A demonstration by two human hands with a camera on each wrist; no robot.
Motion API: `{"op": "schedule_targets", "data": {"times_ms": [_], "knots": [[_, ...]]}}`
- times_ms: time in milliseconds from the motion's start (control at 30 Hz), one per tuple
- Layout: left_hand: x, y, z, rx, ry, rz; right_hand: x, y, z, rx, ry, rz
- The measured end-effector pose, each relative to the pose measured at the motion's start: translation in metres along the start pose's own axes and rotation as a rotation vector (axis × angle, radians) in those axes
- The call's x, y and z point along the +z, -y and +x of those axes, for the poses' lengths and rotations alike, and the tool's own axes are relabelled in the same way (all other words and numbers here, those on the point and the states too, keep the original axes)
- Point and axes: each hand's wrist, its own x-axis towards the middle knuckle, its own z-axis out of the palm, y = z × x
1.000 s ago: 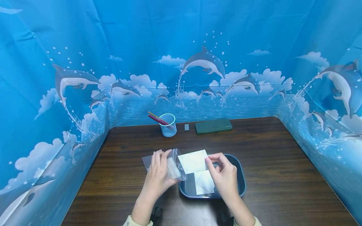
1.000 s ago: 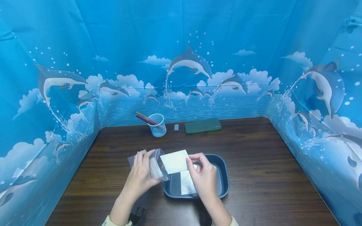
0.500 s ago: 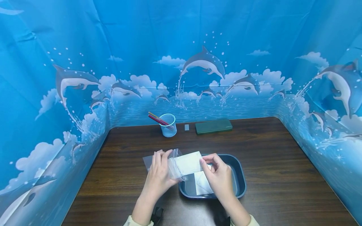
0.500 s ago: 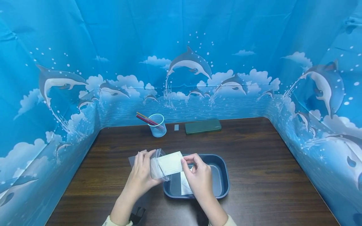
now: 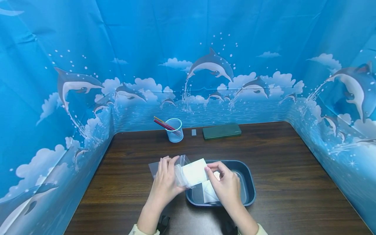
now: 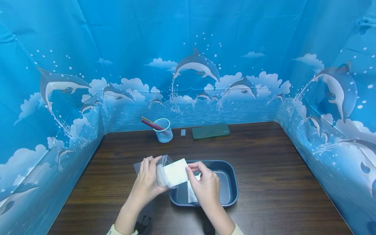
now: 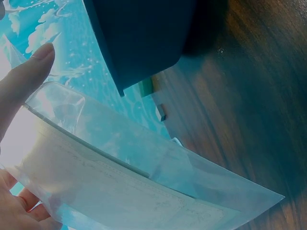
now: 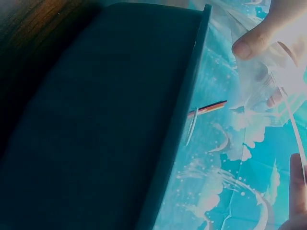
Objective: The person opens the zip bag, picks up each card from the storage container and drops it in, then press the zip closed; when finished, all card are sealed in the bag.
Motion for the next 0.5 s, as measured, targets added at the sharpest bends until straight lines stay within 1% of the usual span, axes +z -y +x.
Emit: {"op": "schedule_targets", "data": {"times_ms": [167, 367, 500], "knots": [[0.0002, -0.0004, -0.0001, 0.003, 0.001, -0.007, 0.0001, 0.0005, 0.0000, 0.002, -0.012, -0.001], [0.0010, -0.0002, -0.0002, 0.001, 0.006, -0.011, 0.0006, 0.0019, -0.0006, -0.024, 0.020, 0.096], [0.0016, 0.0000, 0.0000, 0.003, 0.006, -0.013, 0.0011, 0.0032, -0.0008, -0.024, 0.036, 0.149]]}}
